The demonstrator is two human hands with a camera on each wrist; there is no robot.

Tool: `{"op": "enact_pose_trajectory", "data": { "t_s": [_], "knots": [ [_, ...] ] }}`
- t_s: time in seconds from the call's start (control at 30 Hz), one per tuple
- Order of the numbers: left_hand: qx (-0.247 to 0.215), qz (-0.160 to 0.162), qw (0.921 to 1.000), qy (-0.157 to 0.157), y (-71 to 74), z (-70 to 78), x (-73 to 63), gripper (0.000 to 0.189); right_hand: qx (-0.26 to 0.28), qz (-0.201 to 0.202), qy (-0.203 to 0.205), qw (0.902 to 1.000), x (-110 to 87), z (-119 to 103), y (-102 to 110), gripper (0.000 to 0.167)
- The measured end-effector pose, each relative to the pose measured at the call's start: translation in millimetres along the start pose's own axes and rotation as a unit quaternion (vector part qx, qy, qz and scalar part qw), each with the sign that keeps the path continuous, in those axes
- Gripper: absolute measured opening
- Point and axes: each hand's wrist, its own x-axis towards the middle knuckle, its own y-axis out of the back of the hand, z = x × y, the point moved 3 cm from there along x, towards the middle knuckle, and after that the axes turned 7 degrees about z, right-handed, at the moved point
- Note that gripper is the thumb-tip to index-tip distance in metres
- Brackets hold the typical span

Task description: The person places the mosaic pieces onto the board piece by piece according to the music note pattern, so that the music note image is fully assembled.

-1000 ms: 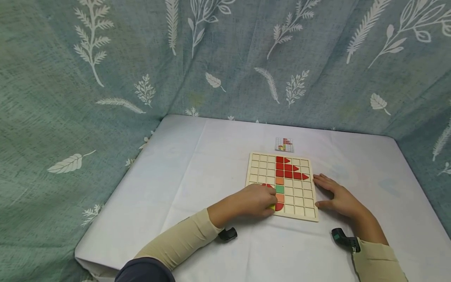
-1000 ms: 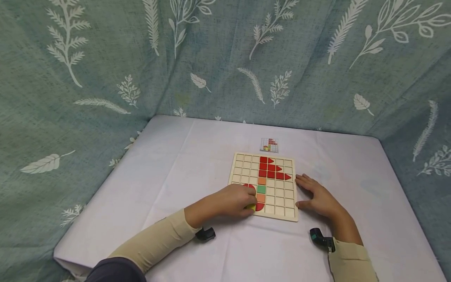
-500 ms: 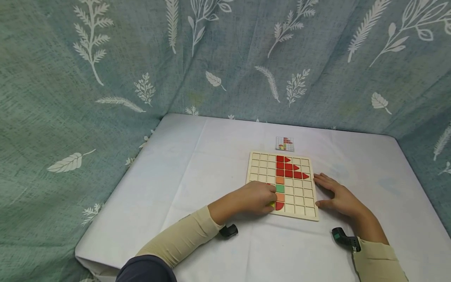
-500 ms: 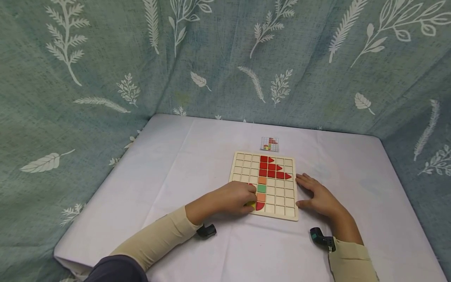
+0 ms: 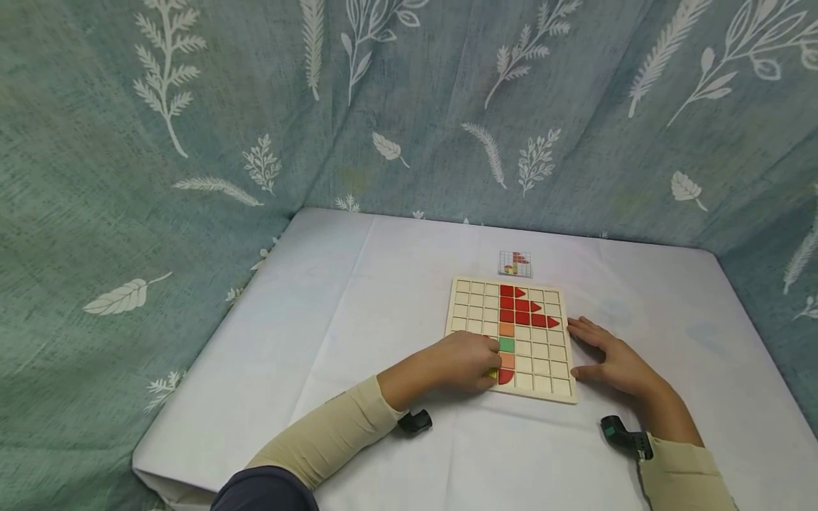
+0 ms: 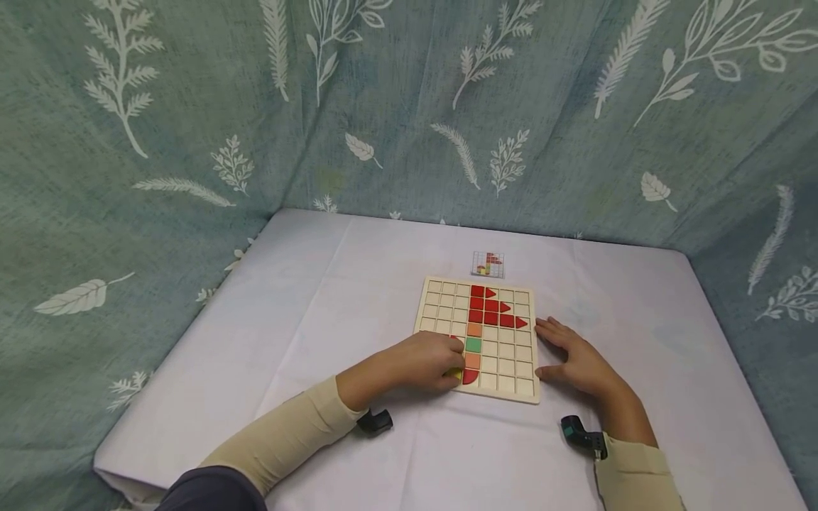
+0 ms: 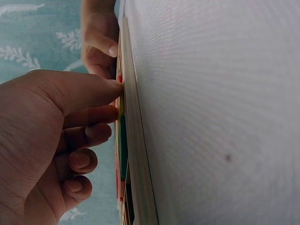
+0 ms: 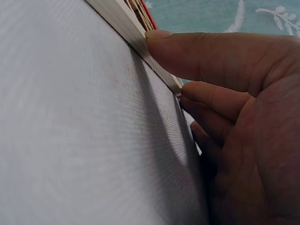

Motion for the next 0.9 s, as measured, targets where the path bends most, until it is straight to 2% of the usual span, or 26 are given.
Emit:
{"op": "enact_pose_trajectory", "data": {
  "t_s": [0.4, 0.53, 0.6, 0.7, 0.83, 0.9],
  "knots": [
    [-0.001, -0.006, 0.9999, -0.01, 1.1, -1.5, 0.8, 0.007, 0.015, 0.007, 0.013, 0.9998, 0.6, 2, 2, 0.088],
    [-0.009, 0.024, 0.9995, -0.02, 3.4, -7.6, -6.9, 0.01, 0.025, 0.006, 0.005, 0.9996, -0.4, 6, -3, 0.09],
    [-0.014, 0.047, 0.9987, -0.01, 5.8, -15.9, -15.6, 0.014, 0.026, 0.004, -0.002, 0.9996, -2.2, 8, -5, 0.091],
    [-0.021, 0.072, 0.9969, 0.024, 10.6, -36.4, -35.4, 0.021, 0.027, 0.005, -0.01, 0.9996, -5.7, 9, -8, 0.091],
    [-0.035, 0.074, 0.9926, 0.09, 17.9, -73.0, -67.2, 0.033, 0.039, 0.031, -0.001, 0.9988, -8.9, 10, 0, 0.083],
    [-0.047, 0.069, 0.9876, 0.133, 19.8, -92.2, -86.1, 0.043, 0.035, 0.045, -0.003, 0.9983, -10.8, 11, 6, 0.08]
  ]
}}
